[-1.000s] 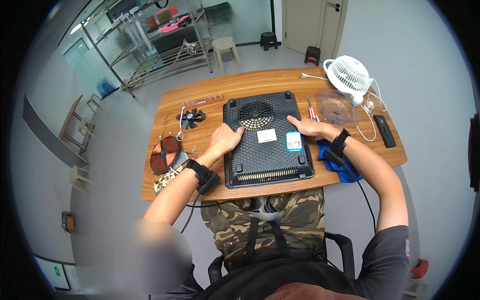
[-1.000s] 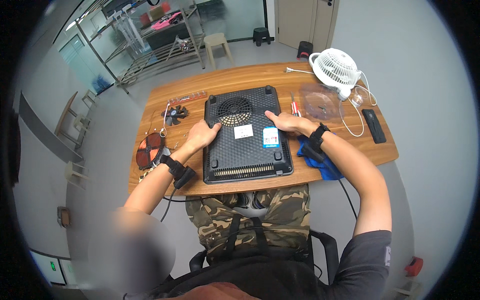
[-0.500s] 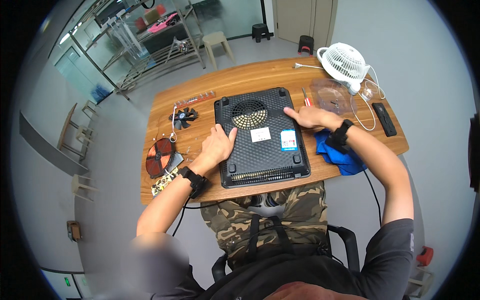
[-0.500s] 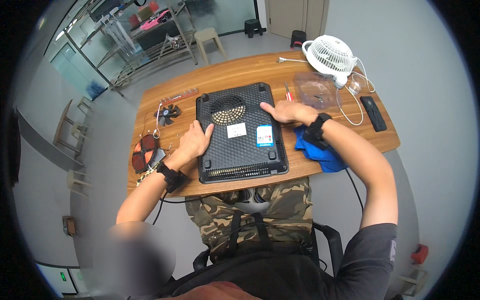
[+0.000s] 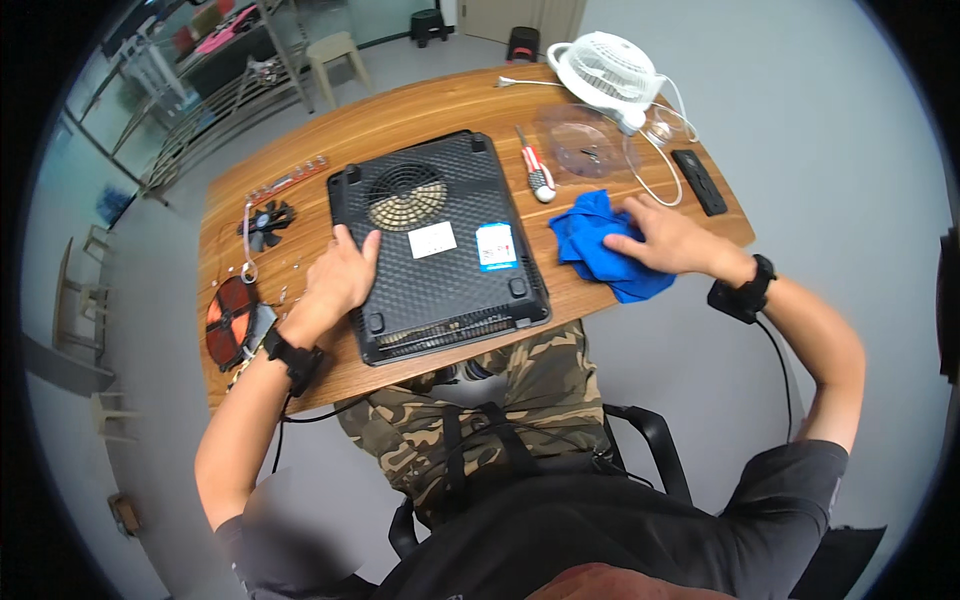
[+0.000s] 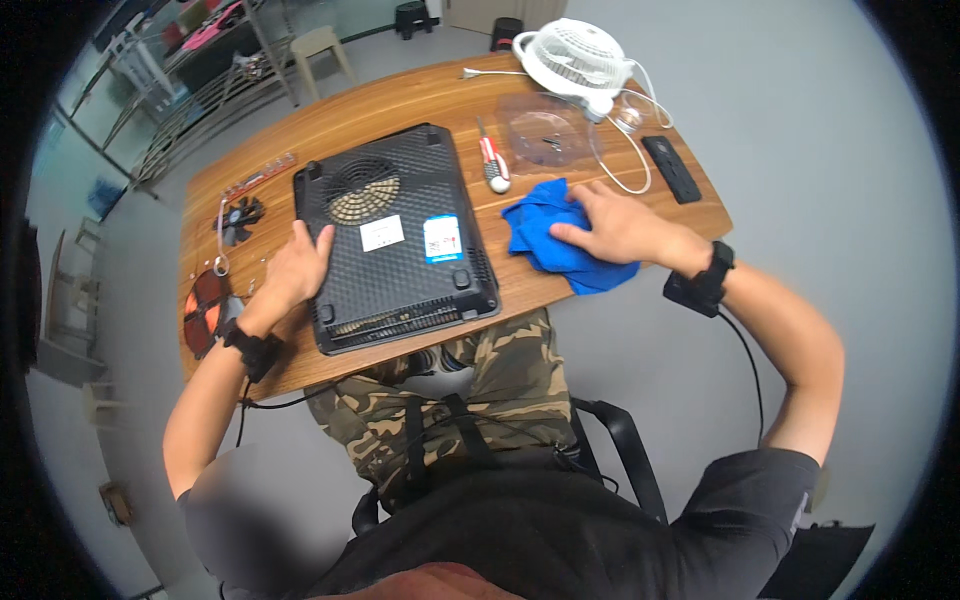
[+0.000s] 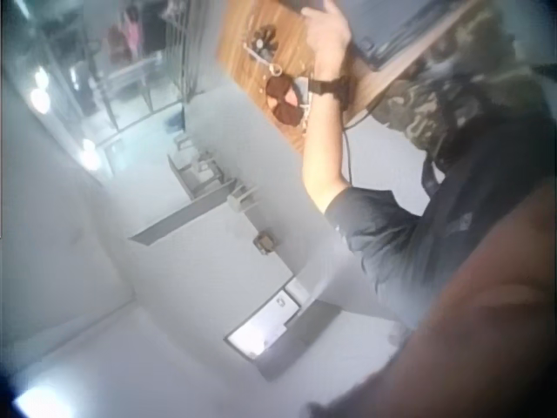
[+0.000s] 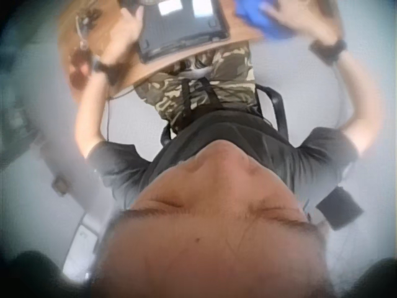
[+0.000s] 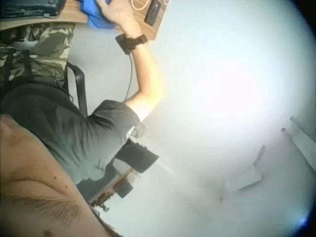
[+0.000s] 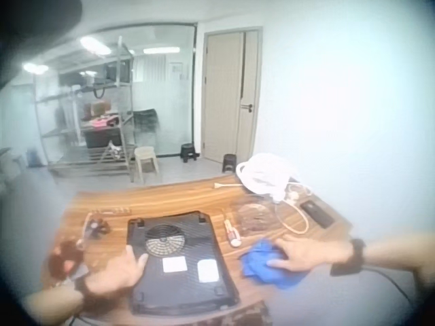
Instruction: The person wipes the interior and exterior of a black plastic device housing with a blue cloth, then places a copper-colored fan and a circuit board inside. They use a screwdriver to fasten the components into the housing.
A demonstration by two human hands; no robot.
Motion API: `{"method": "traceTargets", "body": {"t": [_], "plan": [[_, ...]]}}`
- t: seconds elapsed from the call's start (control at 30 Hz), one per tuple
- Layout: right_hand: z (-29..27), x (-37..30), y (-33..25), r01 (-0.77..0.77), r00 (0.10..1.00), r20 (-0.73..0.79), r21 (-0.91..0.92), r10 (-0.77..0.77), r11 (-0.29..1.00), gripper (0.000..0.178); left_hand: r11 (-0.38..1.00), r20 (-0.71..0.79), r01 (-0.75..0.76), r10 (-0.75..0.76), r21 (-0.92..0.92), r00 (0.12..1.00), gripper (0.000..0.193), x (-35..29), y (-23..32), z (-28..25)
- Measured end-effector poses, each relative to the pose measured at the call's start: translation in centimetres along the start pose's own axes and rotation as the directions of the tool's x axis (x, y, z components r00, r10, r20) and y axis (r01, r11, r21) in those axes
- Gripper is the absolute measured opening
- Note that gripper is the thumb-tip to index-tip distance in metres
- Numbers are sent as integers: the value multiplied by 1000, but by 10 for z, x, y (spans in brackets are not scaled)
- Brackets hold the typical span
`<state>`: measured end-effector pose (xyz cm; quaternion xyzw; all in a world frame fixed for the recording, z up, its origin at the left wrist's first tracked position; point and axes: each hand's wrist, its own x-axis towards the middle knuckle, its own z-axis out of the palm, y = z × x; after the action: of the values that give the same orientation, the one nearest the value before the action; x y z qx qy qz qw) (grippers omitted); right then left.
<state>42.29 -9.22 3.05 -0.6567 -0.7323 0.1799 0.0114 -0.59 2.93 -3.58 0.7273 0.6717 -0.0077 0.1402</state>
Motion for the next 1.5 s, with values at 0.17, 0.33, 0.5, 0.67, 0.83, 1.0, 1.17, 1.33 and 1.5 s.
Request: {"method": "traceTargets", "body": {"t": [0.17, 0.33, 0.5, 0.67, 0.83, 1.0, 1.17, 1.33, 1.5], "plan": [[31, -8, 12, -15, 998, -57, 56, 18, 998, 75, 1000, 0, -17, 17, 3, 1000, 74, 2, 1, 2], [49, 1, 12, 15, 993, -119, -49, -21, 999, 82, 1000, 8, -26, 26, 17, 1000, 72, 0, 1, 0], [65, -2, 4, 13, 998, -58, -10, -14, 1000, 85, 999, 9, -38, 38, 30, 999, 73, -2, 3, -2], [83, 6, 9, 143, 973, -182, -22, -145, 989, 76, 999, 12, -19, 19, 39, 1000, 75, -1, 2, 0], [67, 18, 14, 174, 971, -204, 233, -127, 957, 64, 999, 19, -11, 10, 42, 1000, 78, 0, 8, -1], [17, 56, -50, 383, 849, -470, 231, -242, 895, 60, 998, 20, 8, -10, 60, 1000, 81, 3, 1, 1], [21, 108, -101, 426, 853, -418, 205, -315, 881, 64, 999, 41, 13, -14, 36, 999, 77, 5, 0, -1], [60, 133, -100, 366, 883, -342, 74, -321, 928, 67, 999, 33, -1, 0, 34, 999, 76, 1, 8, -3], [73, 148, -85, 437, 856, -348, 93, -382, 895, 75, 998, -1, -55, 55, -15, 998, 73, 3, 2, 4]]}}
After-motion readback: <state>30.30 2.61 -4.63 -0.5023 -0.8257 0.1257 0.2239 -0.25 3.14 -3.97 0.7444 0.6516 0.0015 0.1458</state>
